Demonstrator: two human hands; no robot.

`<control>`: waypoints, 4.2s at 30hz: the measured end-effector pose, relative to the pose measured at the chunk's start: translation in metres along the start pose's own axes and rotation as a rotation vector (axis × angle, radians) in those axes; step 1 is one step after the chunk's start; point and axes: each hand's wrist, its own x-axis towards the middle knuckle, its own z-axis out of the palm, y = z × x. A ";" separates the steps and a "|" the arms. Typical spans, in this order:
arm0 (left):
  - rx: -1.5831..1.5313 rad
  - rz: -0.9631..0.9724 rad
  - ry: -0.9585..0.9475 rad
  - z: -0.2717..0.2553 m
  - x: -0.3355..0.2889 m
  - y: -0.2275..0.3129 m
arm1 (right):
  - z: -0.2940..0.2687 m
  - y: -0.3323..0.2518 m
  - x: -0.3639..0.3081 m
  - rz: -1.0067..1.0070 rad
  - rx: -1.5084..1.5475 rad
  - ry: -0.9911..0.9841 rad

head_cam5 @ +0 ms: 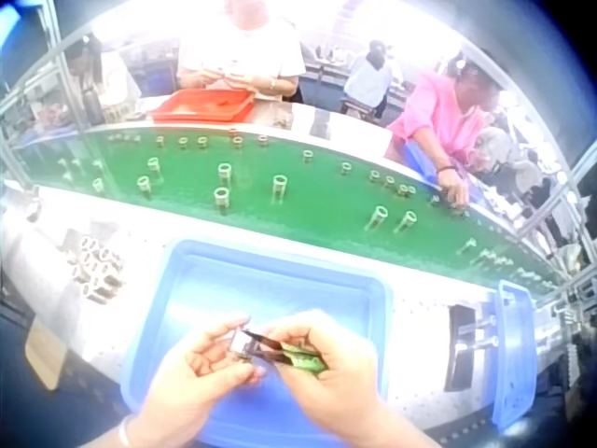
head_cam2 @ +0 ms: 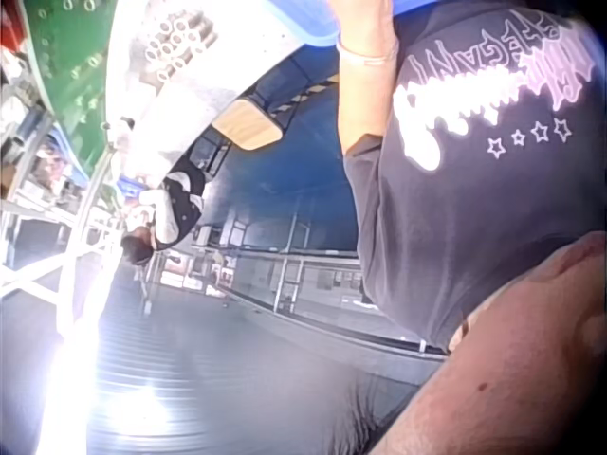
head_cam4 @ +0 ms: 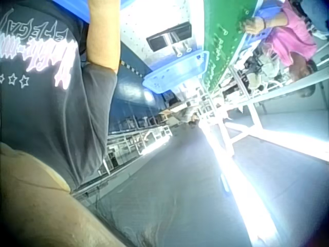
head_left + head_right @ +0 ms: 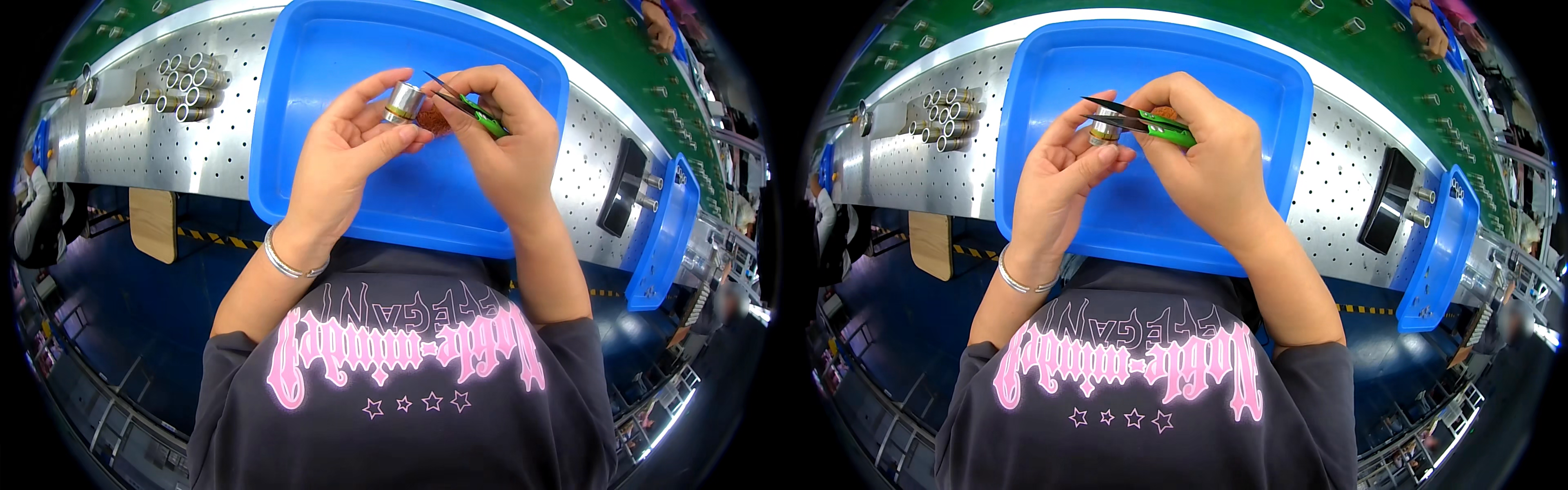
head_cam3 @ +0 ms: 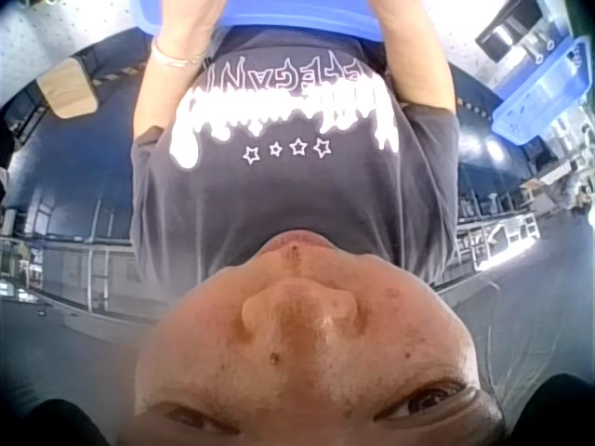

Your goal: The person uses a green-handled tool to scrape and clean the exterior of small cylindrical metal parts. They hold each part in their left hand and repeatedly rub the tool against the surface, rotating the part to access different areas. The person handles the parts one at a time, placing them into a blue tray after cleaning.

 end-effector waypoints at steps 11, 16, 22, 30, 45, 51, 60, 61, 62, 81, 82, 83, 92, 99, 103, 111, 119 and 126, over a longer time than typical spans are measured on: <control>0.148 0.025 -0.058 0.002 -0.003 0.002 | -0.006 -0.013 -0.001 -0.070 -0.078 0.002; 0.184 0.045 -0.095 0.002 -0.004 0.003 | -0.012 -0.008 0.003 -0.142 -0.100 0.074; 0.012 0.009 0.030 0.005 -0.004 0.006 | -0.016 -0.012 0.003 -0.172 -0.175 0.099; 0.020 0.059 -0.018 0.003 -0.005 0.008 | -0.013 -0.008 -0.008 -0.072 -0.202 -0.057; 0.054 0.086 -0.045 0.006 -0.003 0.006 | -0.014 -0.009 -0.006 -0.034 -0.193 -0.054; 0.035 0.034 -0.008 0.007 0.001 0.009 | -0.014 -0.008 -0.001 0.150 -0.004 -0.081; 0.237 0.143 0.065 0.000 0.005 0.015 | -0.026 0.017 0.086 0.202 -0.035 -0.157; 0.259 0.135 0.043 -0.006 0.004 0.016 | -0.034 0.036 0.106 0.120 -0.147 -0.076; 0.279 0.127 0.019 -0.012 0.005 0.016 | -0.047 0.061 0.123 0.055 -0.263 0.015; 0.238 0.113 0.048 -0.041 0.005 0.029 | 0.058 0.088 0.180 -0.180 -0.798 -0.157; 0.226 0.141 0.092 -0.043 0.006 0.030 | 0.056 0.082 0.176 -0.065 -0.659 -0.206; 0.214 0.167 0.143 -0.045 0.007 0.030 | 0.054 0.060 0.169 0.051 -0.515 -0.259; 0.054 0.072 -0.039 -0.032 0.017 0.029 | 0.006 -0.003 0.071 0.421 0.182 -0.547; 0.225 0.180 0.008 -0.014 0.013 0.012 | 0.004 -0.016 0.036 -0.188 -0.222 -0.227; 0.292 0.159 -0.005 -0.010 0.008 0.016 | 0.008 -0.025 0.032 -0.271 -0.445 -0.303; 0.323 0.195 0.011 -0.009 0.005 0.006 | 0.006 -0.021 0.021 -0.164 -0.326 -0.202; -0.067 -0.021 0.016 -0.011 0.003 0.016 | -0.002 -0.017 0.012 0.050 -0.026 -0.278; -0.261 -0.106 0.025 -0.015 0.006 0.014 | -0.009 -0.020 0.007 0.319 0.191 -0.251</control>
